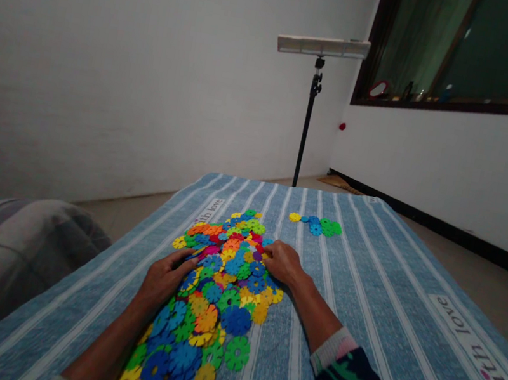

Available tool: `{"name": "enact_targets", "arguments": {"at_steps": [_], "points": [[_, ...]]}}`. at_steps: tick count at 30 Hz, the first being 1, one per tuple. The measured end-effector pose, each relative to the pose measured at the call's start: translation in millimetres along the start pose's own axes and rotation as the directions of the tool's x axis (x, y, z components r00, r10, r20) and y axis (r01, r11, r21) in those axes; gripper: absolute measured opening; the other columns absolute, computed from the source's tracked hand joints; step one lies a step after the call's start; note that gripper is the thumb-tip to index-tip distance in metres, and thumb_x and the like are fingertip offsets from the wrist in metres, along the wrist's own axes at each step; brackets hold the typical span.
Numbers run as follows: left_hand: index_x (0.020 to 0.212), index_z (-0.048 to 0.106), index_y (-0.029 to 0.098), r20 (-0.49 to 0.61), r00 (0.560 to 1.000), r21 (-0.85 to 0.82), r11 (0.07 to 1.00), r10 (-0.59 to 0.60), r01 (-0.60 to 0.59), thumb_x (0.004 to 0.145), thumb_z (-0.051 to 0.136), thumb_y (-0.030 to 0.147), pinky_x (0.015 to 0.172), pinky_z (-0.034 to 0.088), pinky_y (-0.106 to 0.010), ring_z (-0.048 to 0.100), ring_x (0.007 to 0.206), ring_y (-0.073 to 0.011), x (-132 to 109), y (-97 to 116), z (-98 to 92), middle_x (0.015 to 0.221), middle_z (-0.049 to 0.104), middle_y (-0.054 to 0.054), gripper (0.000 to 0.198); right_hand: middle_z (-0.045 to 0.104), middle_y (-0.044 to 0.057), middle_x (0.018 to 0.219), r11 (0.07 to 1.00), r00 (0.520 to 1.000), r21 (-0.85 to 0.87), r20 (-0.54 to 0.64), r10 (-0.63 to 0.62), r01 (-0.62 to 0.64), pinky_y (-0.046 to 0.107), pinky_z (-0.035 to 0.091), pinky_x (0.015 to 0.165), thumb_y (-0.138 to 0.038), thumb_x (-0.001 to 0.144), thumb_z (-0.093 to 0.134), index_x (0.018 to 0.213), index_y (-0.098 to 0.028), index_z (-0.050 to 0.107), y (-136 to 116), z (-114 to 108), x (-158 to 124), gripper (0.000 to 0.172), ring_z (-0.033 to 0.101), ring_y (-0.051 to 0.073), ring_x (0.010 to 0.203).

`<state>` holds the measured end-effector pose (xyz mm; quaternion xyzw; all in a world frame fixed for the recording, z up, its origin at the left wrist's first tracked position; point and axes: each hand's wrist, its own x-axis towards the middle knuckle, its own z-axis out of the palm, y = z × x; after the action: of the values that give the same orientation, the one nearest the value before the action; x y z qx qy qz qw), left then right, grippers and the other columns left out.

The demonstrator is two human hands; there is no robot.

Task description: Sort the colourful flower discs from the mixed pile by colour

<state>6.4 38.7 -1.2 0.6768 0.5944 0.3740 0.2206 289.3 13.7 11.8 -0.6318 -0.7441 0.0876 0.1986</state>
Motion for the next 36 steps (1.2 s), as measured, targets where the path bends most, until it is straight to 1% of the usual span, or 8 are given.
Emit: {"name": "enact_targets", "arguments": {"at_steps": [4,9,15,18,22,29,34,36], "points": [[0.103,0.073,0.020,-0.013,1.000,-0.006,1.000,-0.005,0.005,0.071,0.059,0.048,0.097,0.048,-0.039,0.065,0.107,-0.0279,0,0,0.6,0.112,0.073,-0.007,0.045,0.059,0.002,0.074,0.999,1.000,-0.033,0.014,-0.019,0.019,0.024,0.026,0.060,-0.019,0.080,0.053,0.075,-0.019,0.069,-4,-3,-2,0.017,0.052,0.014,0.072],[0.104,0.073,0.020,0.000,1.000,-0.016,1.000,-0.008,0.008,0.071,0.059,0.049,0.097,0.048,-0.039,0.065,0.107,-0.0275,0,-1,0.5,0.111,0.073,-0.006,0.045,0.063,0.006,0.084,0.993,0.997,-0.106,0.050,-0.054,0.059,0.024,0.029,0.064,-0.031,0.090,0.049,0.086,-0.020,0.071,-7,-3,-1,0.024,0.056,0.017,0.080],[0.107,0.072,0.019,0.023,1.000,-0.014,1.000,-0.020,0.020,0.071,0.058,0.051,0.098,0.047,-0.040,0.064,0.109,-0.0283,0,0,-0.5,0.115,0.071,-0.008,0.050,0.064,0.007,0.086,0.991,0.996,-0.121,0.066,-0.057,0.064,0.024,0.031,0.067,-0.026,0.089,0.048,0.085,-0.018,0.070,-7,-3,0,0.024,0.056,0.017,0.082],[0.108,0.071,0.017,0.025,0.999,-0.005,1.000,-0.024,0.024,0.072,0.057,0.050,0.099,0.046,-0.041,0.064,0.109,-0.0286,0,2,-1.0,0.117,0.070,-0.009,0.051,0.063,0.007,0.085,0.992,0.997,-0.115,0.051,-0.050,0.055,0.024,0.031,0.066,-0.025,0.086,0.049,0.082,-0.016,0.069,-6,-2,0,0.021,0.055,0.016,0.079],[0.106,0.072,0.020,0.021,1.000,-0.010,1.000,-0.009,0.009,0.072,0.058,0.050,0.098,0.047,-0.040,0.065,0.107,-0.0278,0,0,-0.9,0.113,0.072,-0.007,0.048,0.063,0.007,0.084,0.994,0.999,-0.103,0.032,-0.043,0.046,0.025,0.030,0.064,-0.023,0.083,0.050,0.078,-0.016,0.067,-4,-1,1,0.019,0.054,0.016,0.075],[0.106,0.072,0.019,0.011,1.000,-0.007,1.000,-0.010,0.010,0.072,0.058,0.050,0.098,0.048,-0.039,0.065,0.108,-0.0283,0,1,-0.9,0.113,0.072,-0.007,0.048,0.062,0.006,0.083,0.996,0.999,-0.079,-0.013,-0.032,0.031,0.025,0.029,0.065,-0.020,0.080,0.050,0.074,-0.016,0.066,-1,0,-1,0.018,0.052,0.015,0.075],[0.106,0.072,0.019,0.011,1.000,0.000,1.000,-0.018,0.018,0.072,0.057,0.049,0.097,0.047,-0.040,0.064,0.108,-0.0288,-1,3,-0.1,0.113,0.072,-0.008,0.048,0.059,0.005,0.079,0.996,0.998,-0.085,-0.067,0.004,-0.010,0.025,0.028,0.064,-0.016,0.076,0.050,0.071,-0.016,0.062,6,1,0,0.013,0.048,0.014,0.072],[0.108,0.071,0.017,0.017,1.000,-0.002,1.000,-0.019,0.019,0.072,0.057,0.049,0.098,0.047,-0.040,0.064,0.109,-0.0287,0,3,0.4,0.114,0.071,-0.009,0.050,0.056,0.004,0.077,0.997,0.994,-0.076,-0.104,0.015,-0.023,0.025,0.027,0.063,-0.017,0.077,0.050,0.069,-0.016,0.060,8,2,1,0.012,0.047,0.014,0.072]]}}
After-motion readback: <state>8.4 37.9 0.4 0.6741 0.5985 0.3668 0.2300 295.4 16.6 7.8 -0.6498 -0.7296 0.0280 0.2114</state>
